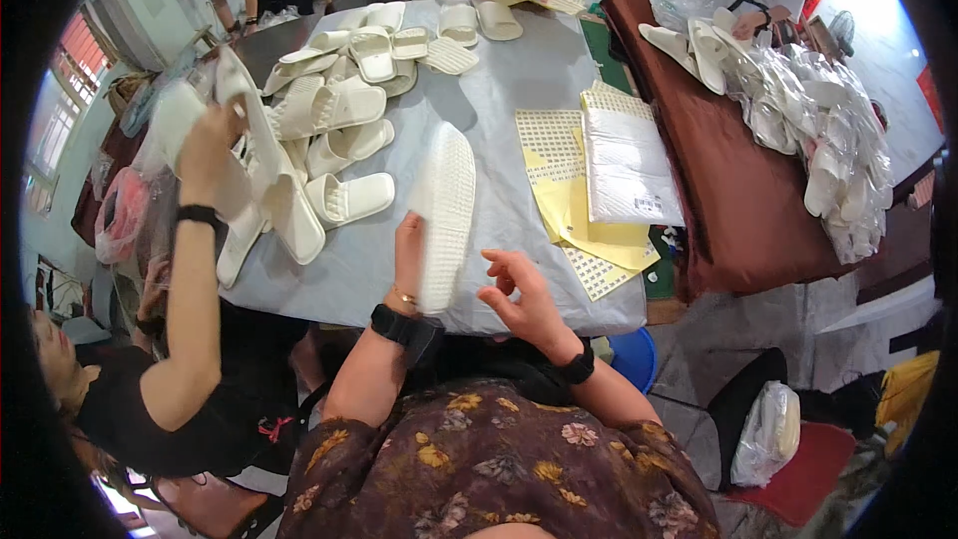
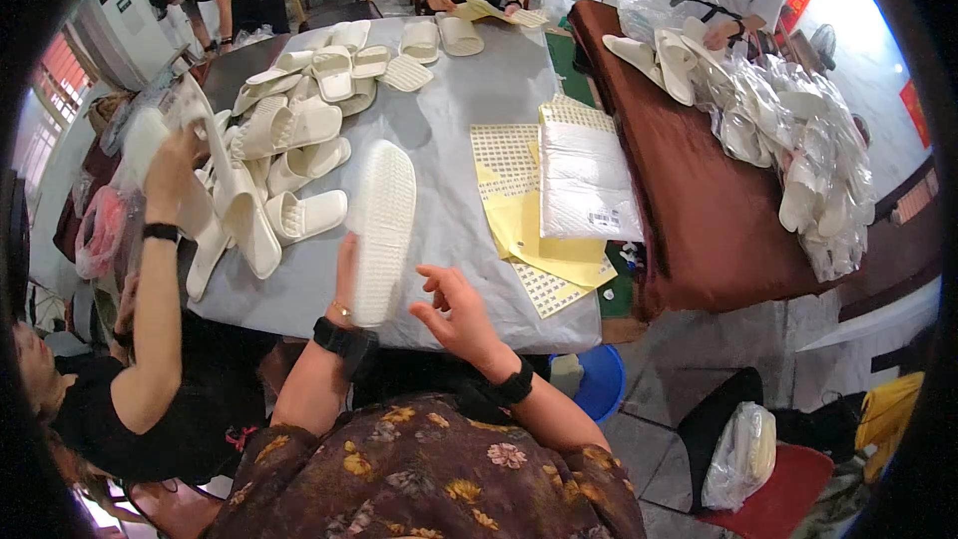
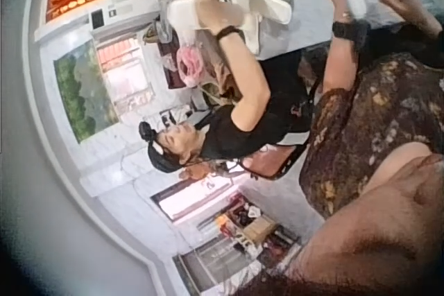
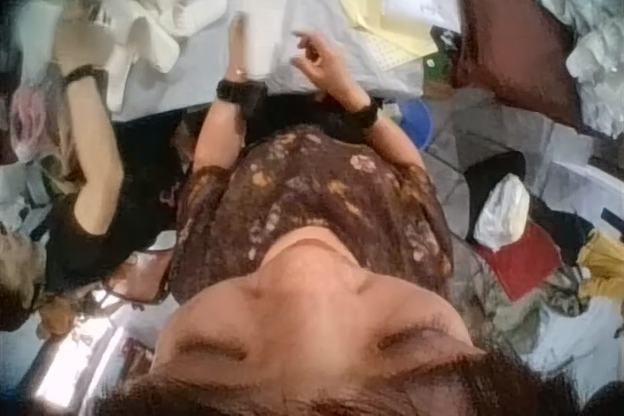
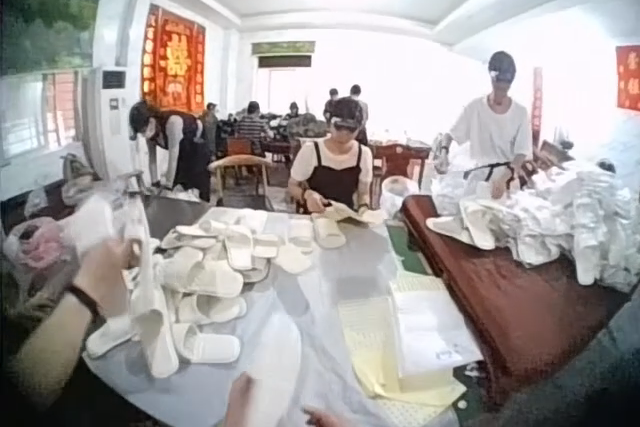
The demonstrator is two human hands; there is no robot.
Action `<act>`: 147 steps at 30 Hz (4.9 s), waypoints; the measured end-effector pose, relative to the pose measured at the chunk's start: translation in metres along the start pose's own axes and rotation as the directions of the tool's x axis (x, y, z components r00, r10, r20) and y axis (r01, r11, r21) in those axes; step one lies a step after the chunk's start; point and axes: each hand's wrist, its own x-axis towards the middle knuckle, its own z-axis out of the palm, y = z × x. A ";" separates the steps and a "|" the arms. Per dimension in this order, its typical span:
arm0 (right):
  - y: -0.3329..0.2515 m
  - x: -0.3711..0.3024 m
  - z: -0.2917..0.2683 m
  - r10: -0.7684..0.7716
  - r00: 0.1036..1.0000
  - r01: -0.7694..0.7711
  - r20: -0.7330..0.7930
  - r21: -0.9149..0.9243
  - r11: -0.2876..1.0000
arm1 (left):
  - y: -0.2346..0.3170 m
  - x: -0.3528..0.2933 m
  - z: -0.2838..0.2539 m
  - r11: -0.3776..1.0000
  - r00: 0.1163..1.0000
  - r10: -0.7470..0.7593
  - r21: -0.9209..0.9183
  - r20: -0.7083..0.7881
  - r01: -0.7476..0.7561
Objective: Inspecting and labeling pairs of slippers for quality control in a workshop setting.
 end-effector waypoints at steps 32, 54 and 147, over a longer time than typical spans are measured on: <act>0.021 -0.019 -0.004 0.272 0.962 -0.242 -0.010 0.427 0.871 | -0.002 -0.034 0.014 0.647 0.861 0.487 0.723 -0.144 -0.244; 0.086 -0.017 0.022 0.200 0.975 -0.216 -0.100 -0.179 0.960 | -0.029 -0.006 -0.029 -0.363 0.912 0.292 0.915 0.288 -0.173; 0.209 0.297 -0.473 0.059 0.576 -0.807 -0.816 -0.555 0.203 | -0.046 -0.047 -0.038 -0.257 0.922 0.299 0.951 0.246 -0.170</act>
